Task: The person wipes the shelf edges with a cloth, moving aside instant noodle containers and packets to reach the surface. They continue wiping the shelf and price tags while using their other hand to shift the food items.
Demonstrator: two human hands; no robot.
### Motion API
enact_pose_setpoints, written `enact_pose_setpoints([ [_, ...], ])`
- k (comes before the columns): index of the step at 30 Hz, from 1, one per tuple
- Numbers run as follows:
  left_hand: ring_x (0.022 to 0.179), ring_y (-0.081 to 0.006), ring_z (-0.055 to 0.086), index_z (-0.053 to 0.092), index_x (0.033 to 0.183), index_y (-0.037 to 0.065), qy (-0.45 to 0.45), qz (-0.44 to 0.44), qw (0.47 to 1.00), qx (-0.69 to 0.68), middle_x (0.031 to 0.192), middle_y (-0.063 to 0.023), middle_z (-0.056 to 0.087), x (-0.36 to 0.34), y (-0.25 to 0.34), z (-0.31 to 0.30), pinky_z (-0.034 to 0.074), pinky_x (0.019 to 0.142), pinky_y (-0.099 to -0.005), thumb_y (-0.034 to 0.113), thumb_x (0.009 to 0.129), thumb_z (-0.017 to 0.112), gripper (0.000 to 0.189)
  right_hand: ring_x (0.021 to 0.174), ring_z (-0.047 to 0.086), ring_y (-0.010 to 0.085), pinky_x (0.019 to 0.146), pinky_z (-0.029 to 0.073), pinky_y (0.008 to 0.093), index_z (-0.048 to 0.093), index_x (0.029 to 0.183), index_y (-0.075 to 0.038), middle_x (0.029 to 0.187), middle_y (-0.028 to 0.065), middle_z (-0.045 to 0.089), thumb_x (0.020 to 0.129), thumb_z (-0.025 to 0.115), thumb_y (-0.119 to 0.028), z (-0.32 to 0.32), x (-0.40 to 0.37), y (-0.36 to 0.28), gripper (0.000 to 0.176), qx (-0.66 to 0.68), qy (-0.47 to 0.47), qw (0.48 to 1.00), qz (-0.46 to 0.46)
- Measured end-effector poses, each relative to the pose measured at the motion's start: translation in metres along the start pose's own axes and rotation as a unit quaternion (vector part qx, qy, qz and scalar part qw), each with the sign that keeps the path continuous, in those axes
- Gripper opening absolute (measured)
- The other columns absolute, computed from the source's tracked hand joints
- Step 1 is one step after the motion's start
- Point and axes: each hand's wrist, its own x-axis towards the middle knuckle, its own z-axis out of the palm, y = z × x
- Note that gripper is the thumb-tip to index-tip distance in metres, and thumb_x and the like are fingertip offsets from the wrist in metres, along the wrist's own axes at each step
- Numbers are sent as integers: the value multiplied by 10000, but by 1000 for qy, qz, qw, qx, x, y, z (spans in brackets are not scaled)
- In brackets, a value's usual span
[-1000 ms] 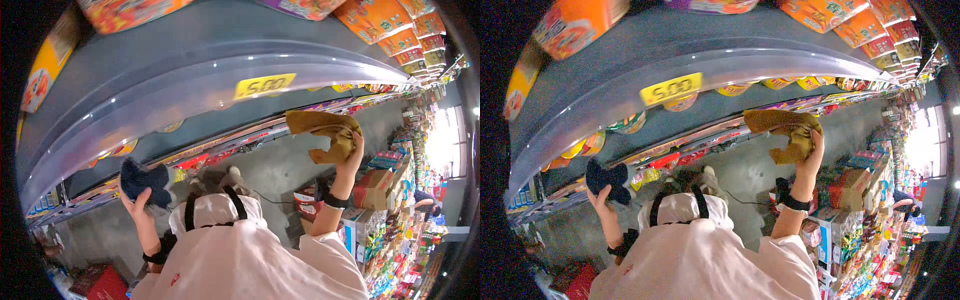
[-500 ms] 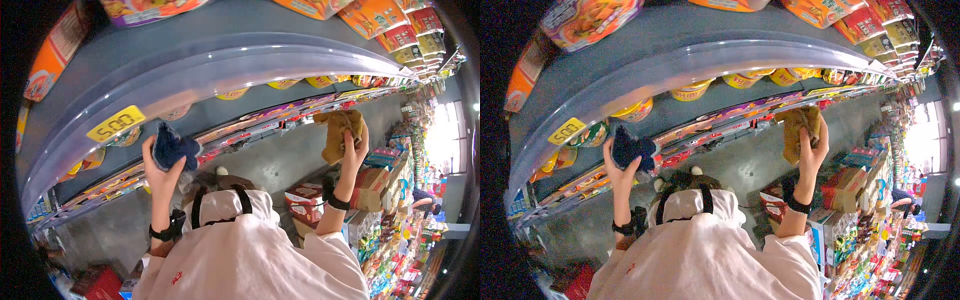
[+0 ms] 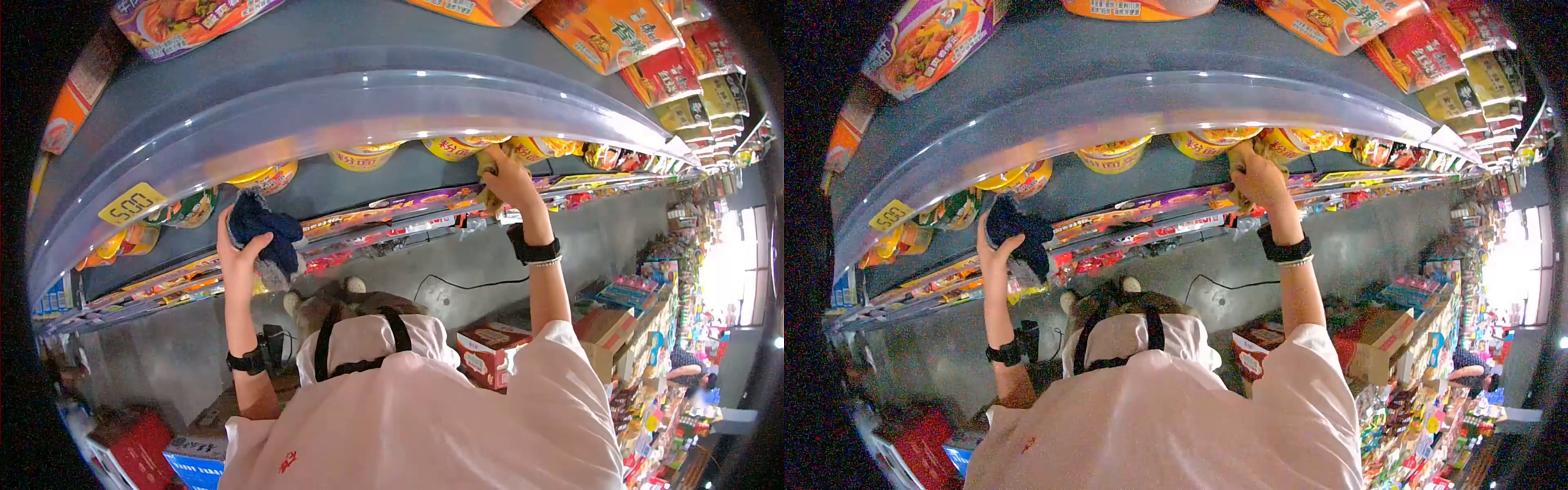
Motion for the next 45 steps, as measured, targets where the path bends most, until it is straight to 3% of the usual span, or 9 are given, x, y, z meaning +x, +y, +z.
enact_pose_setpoints([
  [17,804,-149,557,426,1133,-16,27,-36,998,-49,917,-78,566,7,-2,3,443,738,-263,-5,634,634,541,710,598,277,642,476,361,603,946,-65,856,142,609,716,528,-134,-7,-17,-7,252,48,-27,998,-16],
  [23,793,-149,560,473,1077,-9,30,-31,998,-44,916,-73,570,6,1,6,447,732,-265,0,628,634,477,924,536,230,836,419,327,526,1053,30,991,134,568,736,453,-171,-24,-45,18,383,731,99,673,54],
  [27,797,-147,559,472,1080,-12,35,-22,998,-43,926,-76,566,6,1,6,450,730,-266,3,622,635,486,946,525,260,845,422,366,488,1092,29,1034,156,548,752,418,-242,-29,-69,50,441,749,207,627,50],
  [29,797,-145,558,467,1091,-14,31,-17,998,-42,931,-78,564,6,-2,6,451,730,-267,4,621,636,500,937,529,257,844,425,378,507,1066,19,1029,152,552,796,388,-257,-34,-82,47,405,823,172,526,-126],
  [33,816,-145,550,443,1132,-21,45,-28,998,-33,948,-84,557,6,-7,3,442,750,-268,9,617,637,551,913,537,238,836,429,377,525,1016,-3,979,134,571,860,340,-302,-25,-95,55,385,506,423,744,106],
  [35,823,-147,548,436,1143,-22,42,-27,998,-23,952,-84,555,7,-8,3,439,756,-269,8,615,638,566,894,543,226,819,436,363,530,1005,-19,977,120,569,855,352,-302,-10,-100,73,367,436,388,808,86],
  [39,831,-148,546,443,1130,-21,44,-32,998,-35,955,-84,553,8,-11,2,438,759,-272,4,609,640,557,920,541,232,815,438,360,526,1046,-45,992,100,570,834,367,-361,10,-105,31,413,774,200,600,35],
  [43,814,-148,551,450,1118,-11,32,-22,999,-39,951,-81,554,9,-13,0,451,725,-270,3,614,646,541,972,529,239,818,444,364,473,1148,-29,1079,106,540,832,391,-357,51,-111,-26,463,853,44,502,134],
  [45,806,-152,553,442,1133,-9,34,-22,998,-44,947,-82,554,8,-11,2,455,718,-270,5,617,653,558,997,515,217,821,438,344,457,1164,-23,1103,100,523,836,411,-301,75,-112,-56,432,813,23,557,170],
])
